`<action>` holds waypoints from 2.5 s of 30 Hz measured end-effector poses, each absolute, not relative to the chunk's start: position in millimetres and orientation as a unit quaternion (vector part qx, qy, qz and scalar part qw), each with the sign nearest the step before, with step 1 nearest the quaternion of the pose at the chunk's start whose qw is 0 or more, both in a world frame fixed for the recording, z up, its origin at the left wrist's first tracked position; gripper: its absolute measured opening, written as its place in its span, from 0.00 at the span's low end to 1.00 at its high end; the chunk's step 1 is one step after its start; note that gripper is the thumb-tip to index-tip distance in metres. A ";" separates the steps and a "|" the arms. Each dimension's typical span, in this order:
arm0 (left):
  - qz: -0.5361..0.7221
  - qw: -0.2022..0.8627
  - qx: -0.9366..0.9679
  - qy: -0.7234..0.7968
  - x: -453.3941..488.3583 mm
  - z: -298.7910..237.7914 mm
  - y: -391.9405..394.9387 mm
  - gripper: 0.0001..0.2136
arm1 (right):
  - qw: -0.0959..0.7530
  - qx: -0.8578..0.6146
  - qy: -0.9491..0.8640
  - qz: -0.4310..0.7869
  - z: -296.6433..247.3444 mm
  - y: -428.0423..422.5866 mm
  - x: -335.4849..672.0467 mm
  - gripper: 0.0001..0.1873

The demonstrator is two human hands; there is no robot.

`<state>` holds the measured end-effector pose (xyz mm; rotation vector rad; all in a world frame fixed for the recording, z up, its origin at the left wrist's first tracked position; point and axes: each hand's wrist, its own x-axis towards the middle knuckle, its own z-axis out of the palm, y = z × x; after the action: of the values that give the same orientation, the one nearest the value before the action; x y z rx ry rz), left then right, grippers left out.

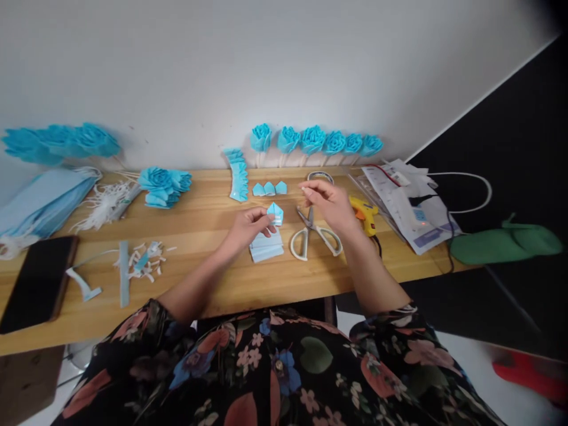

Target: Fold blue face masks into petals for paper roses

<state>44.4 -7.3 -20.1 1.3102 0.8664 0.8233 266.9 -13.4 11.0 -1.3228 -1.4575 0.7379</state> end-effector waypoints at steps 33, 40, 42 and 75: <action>0.408 0.608 0.514 0.447 38.7 -25.7 3.4 0.10 | 0.433 -0.473 -0.767 0.007 -19.4 -20.7 225.2 0.08; 0.388 0.590 0.534 0.465 40.6 -24.1 0.6 0.12 | 0.370 -0.493 -0.783 -0.087 -20.4 -23.2 220.7 0.09; 0.385 0.589 0.535 0.468 41.3 -21.5 -0.9 0.12 | 0.360 -0.499 -0.781 -0.109 -20.5 -23.7 219.6 0.10; 0.395 0.577 0.559 0.446 41.0 -27.0 2.0 0.10 | 0.308 -0.481 -0.816 -0.095 -23.9 -23.7 218.3 0.12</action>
<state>41.0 2.0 -27.0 1.3074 1.0426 0.9250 218.3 -23.7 -23.9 -1.2709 -2.1571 -0.2515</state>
